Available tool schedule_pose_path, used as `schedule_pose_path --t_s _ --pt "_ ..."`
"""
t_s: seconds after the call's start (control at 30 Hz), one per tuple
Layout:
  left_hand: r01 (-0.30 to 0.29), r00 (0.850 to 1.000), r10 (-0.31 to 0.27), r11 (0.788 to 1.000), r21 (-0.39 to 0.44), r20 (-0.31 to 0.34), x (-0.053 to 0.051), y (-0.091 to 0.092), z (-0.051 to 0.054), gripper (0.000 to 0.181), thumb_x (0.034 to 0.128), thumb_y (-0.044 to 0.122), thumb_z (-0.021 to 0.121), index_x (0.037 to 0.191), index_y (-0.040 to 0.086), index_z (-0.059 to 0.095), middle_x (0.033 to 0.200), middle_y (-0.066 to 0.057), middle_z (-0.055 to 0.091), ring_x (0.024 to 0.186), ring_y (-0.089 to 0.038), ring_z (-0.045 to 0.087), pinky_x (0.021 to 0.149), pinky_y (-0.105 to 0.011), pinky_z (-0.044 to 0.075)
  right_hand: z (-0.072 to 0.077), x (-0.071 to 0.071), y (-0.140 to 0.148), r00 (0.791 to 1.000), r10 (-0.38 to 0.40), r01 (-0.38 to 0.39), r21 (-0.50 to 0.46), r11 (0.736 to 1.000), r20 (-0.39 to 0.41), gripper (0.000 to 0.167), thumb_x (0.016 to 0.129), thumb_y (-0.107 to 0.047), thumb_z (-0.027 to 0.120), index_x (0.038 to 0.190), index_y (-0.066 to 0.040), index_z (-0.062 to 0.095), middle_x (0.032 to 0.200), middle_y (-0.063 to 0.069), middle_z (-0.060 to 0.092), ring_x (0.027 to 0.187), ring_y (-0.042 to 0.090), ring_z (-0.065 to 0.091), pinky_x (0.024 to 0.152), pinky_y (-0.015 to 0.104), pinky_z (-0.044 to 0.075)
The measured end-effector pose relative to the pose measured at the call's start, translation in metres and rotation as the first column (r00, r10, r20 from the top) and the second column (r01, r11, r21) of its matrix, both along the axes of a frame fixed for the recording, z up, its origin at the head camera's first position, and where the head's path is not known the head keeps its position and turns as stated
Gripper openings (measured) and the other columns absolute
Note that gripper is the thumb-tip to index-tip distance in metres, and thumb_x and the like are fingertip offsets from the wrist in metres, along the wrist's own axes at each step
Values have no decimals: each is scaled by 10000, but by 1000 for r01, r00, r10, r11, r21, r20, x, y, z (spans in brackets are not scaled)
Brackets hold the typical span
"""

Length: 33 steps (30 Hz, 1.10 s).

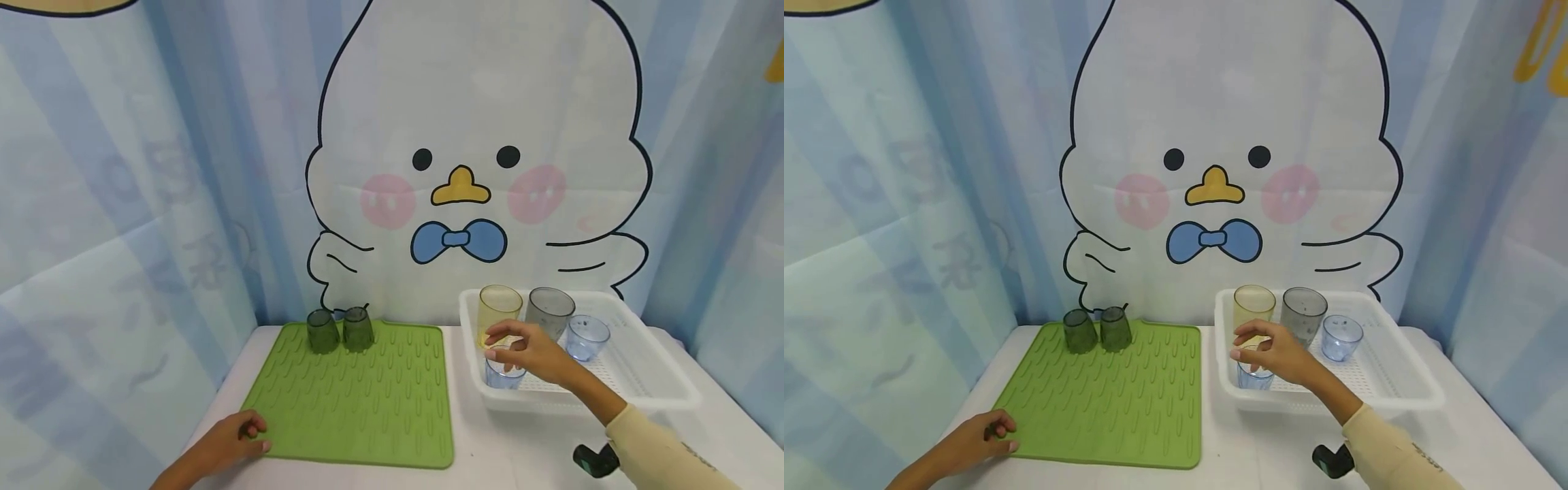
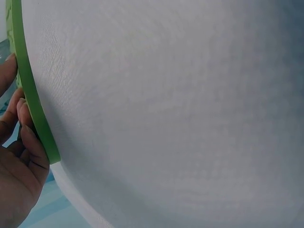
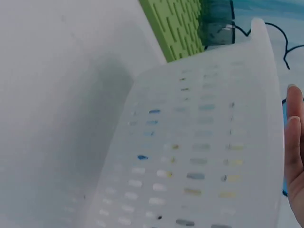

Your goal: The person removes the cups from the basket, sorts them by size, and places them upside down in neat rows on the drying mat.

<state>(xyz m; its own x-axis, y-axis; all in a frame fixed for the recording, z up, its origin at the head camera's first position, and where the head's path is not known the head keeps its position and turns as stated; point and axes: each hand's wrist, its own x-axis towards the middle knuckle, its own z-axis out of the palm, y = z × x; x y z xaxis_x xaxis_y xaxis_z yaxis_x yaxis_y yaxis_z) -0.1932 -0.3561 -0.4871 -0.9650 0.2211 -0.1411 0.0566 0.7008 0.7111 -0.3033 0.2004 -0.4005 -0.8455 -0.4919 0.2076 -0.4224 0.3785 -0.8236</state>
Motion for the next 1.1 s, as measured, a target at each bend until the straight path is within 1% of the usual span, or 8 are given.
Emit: schedule_pose_path --t_s 0.13,0.27,0.43,0.5,0.67,0.73,0.87,1.1 --pt "5 1000 -5 1000 6 3 -1 -1 0 318 905 251 748 1049 -5 625 910 -50 565 801 -160 507 674 -268 449 -3 -5 15 995 -100 101 46 994 -17 536 892 -233 771 1307 33 562 1237 278 621 657 238 678 550 300 524" --pt "3 1000 -3 1000 14 19 -2 -1 0 321 902 244 752 1045 -12 621 903 -53 559 811 -186 503 671 -278 442 -5 -9 25 990 -144 143 102 984 -3 642 868 -281 797 1359 28 521 1315 286 574 631 218 654 554 300 531" --pt "-1 999 1 1000 18 32 -2 1 2 324 904 244 751 1047 -14 616 899 -55 549 811 -199 493 672 -294 436 -8 -11 31 991 -116 100 215 972 60 823 828 -296 835 1445 56 420 1393 317 498 654 225 628 629 379 567" --pt "-6 999 5 1000 15 31 -1 2 3 321 902 245 753 1041 -9 614 893 -52 542 799 -190 486 668 -292 428 -11 -11 31 990 -106 76 275 959 97 885 817 -315 843 1474 57 383 1411 318 478 679 218 627 642 379 557" --pt "-7 1000 7 1000 14 19 1 3 1 310 898 240 754 1026 -1 609 878 -43 525 762 -150 470 655 -271 414 -19 -13 32 979 -109 38 373 927 170 927 788 -332 865 1489 35 382 1414 282 495 710 200 637 665 376 551" --pt "-6 1000 6 1000 7 8 1 3 0 306 894 240 759 1018 3 610 875 -38 524 749 -129 469 652 -260 414 -22 -14 32 975 -112 31 388 921 190 924 773 -325 876 1485 22 400 1406 263 515 722 202 646 679 388 562" --pt "-9 1000 9 1000 -2 3 1 3 -1 304 890 248 763 1009 12 614 874 -33 528 745 -124 474 651 -252 416 -23 -15 33 975 -109 22 402 915 195 904 765 -295 882 1467 30 414 1370 252 546 734 202 655 686 404 570" --pt "11 999 -12 1000 19 39 -2 1 2 316 912 254 743 1031 -5 608 886 -47 527 778 -177 482 661 -275 426 -21 -16 33 975 -129 40 431 902 181 879 759 -296 888 1434 51 444 1338 248 581 720 197 659 694 407 575"
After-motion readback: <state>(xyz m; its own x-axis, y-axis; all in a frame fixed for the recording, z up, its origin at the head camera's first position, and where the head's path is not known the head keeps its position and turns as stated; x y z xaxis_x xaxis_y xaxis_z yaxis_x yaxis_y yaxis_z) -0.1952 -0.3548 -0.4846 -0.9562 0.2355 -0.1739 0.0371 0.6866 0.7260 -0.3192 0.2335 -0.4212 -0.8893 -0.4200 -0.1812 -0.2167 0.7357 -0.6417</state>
